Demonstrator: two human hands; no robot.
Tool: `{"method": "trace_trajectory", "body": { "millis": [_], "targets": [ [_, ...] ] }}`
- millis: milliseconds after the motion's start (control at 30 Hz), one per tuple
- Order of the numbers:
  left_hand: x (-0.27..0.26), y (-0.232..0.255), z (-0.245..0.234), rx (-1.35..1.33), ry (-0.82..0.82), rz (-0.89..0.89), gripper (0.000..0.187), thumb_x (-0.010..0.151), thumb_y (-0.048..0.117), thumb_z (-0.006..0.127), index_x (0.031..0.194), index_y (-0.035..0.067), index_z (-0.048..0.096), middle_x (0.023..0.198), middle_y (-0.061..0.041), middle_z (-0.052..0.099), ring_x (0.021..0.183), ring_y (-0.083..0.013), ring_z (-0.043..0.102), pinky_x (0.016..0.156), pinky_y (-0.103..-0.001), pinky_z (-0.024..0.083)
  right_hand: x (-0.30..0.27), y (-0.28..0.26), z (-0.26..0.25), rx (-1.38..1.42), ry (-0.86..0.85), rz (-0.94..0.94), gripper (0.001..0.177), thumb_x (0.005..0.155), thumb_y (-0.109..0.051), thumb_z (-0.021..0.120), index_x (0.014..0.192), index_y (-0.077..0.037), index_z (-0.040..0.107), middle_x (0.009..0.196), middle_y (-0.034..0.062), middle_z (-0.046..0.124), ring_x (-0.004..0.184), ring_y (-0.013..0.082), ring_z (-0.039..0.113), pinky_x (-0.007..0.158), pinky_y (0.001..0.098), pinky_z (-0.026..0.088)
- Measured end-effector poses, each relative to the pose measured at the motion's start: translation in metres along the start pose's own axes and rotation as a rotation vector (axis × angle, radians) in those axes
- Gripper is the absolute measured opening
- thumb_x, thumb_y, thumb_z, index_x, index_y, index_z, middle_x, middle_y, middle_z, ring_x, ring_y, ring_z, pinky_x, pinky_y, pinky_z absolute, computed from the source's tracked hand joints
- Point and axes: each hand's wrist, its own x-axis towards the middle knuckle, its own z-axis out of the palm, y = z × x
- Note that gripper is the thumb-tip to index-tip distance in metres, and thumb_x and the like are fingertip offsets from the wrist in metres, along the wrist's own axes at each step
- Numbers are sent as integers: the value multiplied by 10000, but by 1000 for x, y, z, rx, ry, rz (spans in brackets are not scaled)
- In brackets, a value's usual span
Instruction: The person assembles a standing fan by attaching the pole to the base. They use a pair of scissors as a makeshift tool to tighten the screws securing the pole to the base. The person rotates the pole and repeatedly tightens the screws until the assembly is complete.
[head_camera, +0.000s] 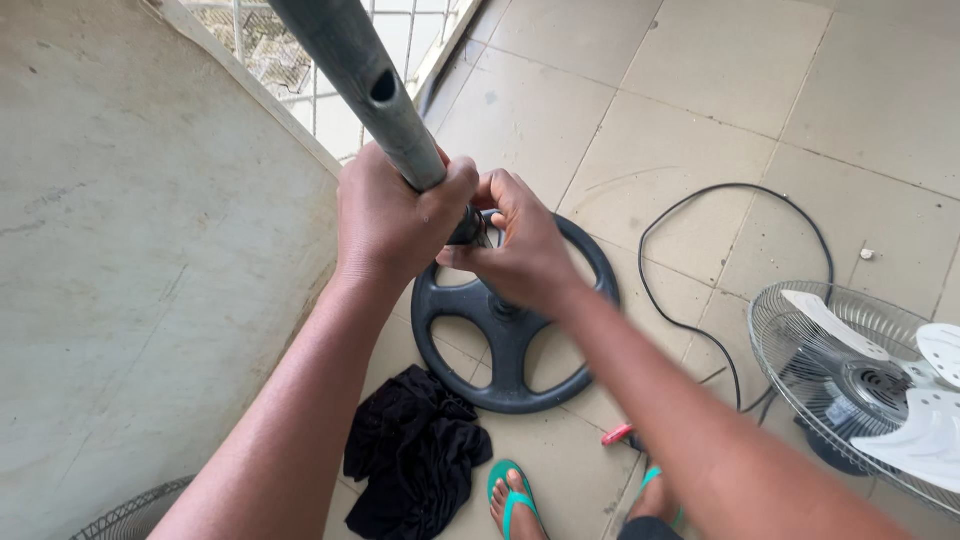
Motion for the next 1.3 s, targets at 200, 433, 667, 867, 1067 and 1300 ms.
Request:
{"method": "trace_trajectory", "body": {
  "millis": [200,433,667,867,1067,1300],
  "targets": [
    [9,-9,-2,-38,-181,51,298,862,346,749,762,76,672,654,-43,717,618,-129,745,570,-319,627,79,6,-44,-142,-783,172,720,631,-176,894,1290,-30,642,1227,122,719,1188,233,655,1092,408,436],
    [1,5,-1,47,-145,-85,377,871,445,756,747,97,685,626,-34,697,600,-161,728,606,-357,607,38,-9,8,127,-209,-149,541,706,-236,850,1173,-109,607,1068,50,709,1029,183,710,909,349,611],
    [-11,10,6,2,0,-175,388,859,465,753,797,89,681,683,-52,717,674,-175,746,660,-382,601,26,-12,85,232,670,196,321,919,-337,689,1148,-112,666,1016,12,771,914,106,768,798,279,618],
    [-1,1,3,6,-86,-76,365,848,485,750,844,125,690,713,-25,721,692,-158,740,659,-365,594,27,10,15,270,-90,-48,539,749,-193,865,1236,-89,657,1120,59,723,1085,174,687,944,340,577],
    [4,-6,2,-19,-191,-15,382,854,480,726,887,105,661,714,-53,708,681,-173,740,601,-363,603,95,2,-49,-215,-716,294,613,546,-130,893,1136,-72,738,1058,113,793,1073,218,732,1017,398,511],
    [3,-4,2,25,-157,-38,375,846,477,726,864,105,681,744,-60,720,703,-181,745,627,-372,602,67,24,-17,163,-520,-22,379,681,-96,848,1004,13,682,891,90,706,847,193,691,775,392,616]
  ]
}}
